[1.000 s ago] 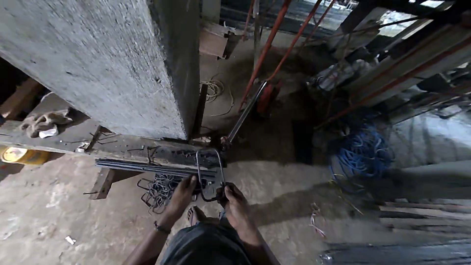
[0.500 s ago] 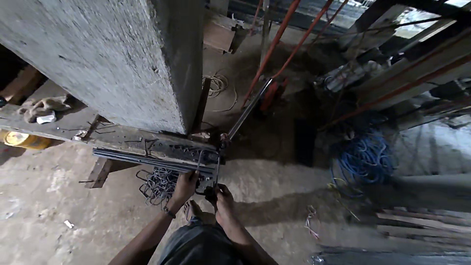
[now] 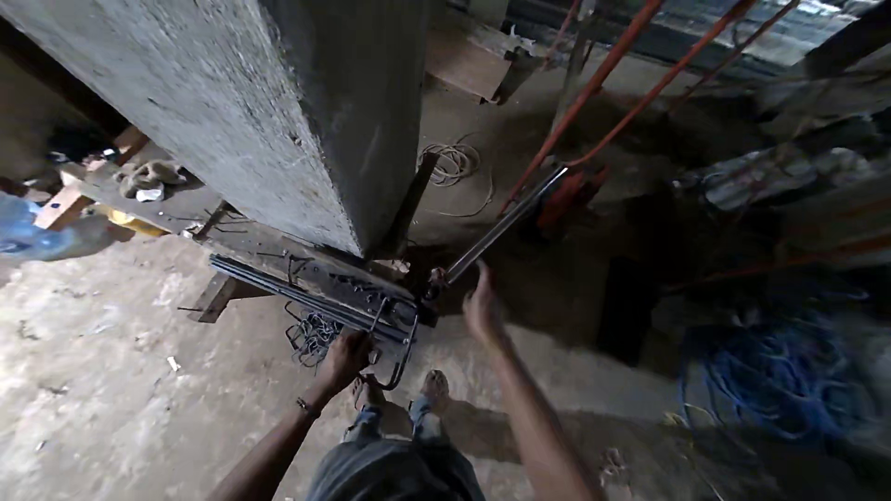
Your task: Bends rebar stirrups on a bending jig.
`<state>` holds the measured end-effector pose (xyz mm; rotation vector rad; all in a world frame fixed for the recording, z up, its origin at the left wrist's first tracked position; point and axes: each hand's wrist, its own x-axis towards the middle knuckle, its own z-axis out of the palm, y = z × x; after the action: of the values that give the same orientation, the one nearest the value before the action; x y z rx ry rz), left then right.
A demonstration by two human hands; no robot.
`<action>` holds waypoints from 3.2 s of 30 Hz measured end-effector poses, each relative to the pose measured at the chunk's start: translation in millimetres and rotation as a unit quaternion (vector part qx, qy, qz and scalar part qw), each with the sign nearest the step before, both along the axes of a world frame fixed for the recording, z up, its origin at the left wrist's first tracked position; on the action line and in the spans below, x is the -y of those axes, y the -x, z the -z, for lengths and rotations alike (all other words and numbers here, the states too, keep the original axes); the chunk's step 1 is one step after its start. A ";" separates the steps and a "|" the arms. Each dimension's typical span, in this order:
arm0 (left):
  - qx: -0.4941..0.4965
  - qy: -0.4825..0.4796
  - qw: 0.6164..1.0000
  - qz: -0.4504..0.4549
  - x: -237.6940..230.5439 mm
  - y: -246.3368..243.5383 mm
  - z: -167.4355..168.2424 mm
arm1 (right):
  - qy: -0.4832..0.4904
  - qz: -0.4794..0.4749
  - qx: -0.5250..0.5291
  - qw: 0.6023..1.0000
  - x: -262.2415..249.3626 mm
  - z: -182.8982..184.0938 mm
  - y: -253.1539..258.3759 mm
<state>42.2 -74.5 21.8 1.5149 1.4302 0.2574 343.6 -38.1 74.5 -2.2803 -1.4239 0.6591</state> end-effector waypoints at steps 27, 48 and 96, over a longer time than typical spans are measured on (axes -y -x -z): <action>-0.063 -0.051 0.989 0.124 -19.9 11.1 -1.3 | 0.218 0.196 0.116 0.949 415.8 98.9 -234.3; -0.163 -0.103 0.960 0.205 -24.1 9.1 -24.5 | 0.219 0.367 0.120 0.896 505.8 96.5 -4.8; -0.192 -0.350 0.882 0.252 40.9 -6.3 -12.3 | 0.281 0.398 0.152 0.860 500.0 59.3 47.5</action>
<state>48.5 -115.4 34.1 2.5961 1.2232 0.1595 296.1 -538.1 15.3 -3.1991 -0.2445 0.4763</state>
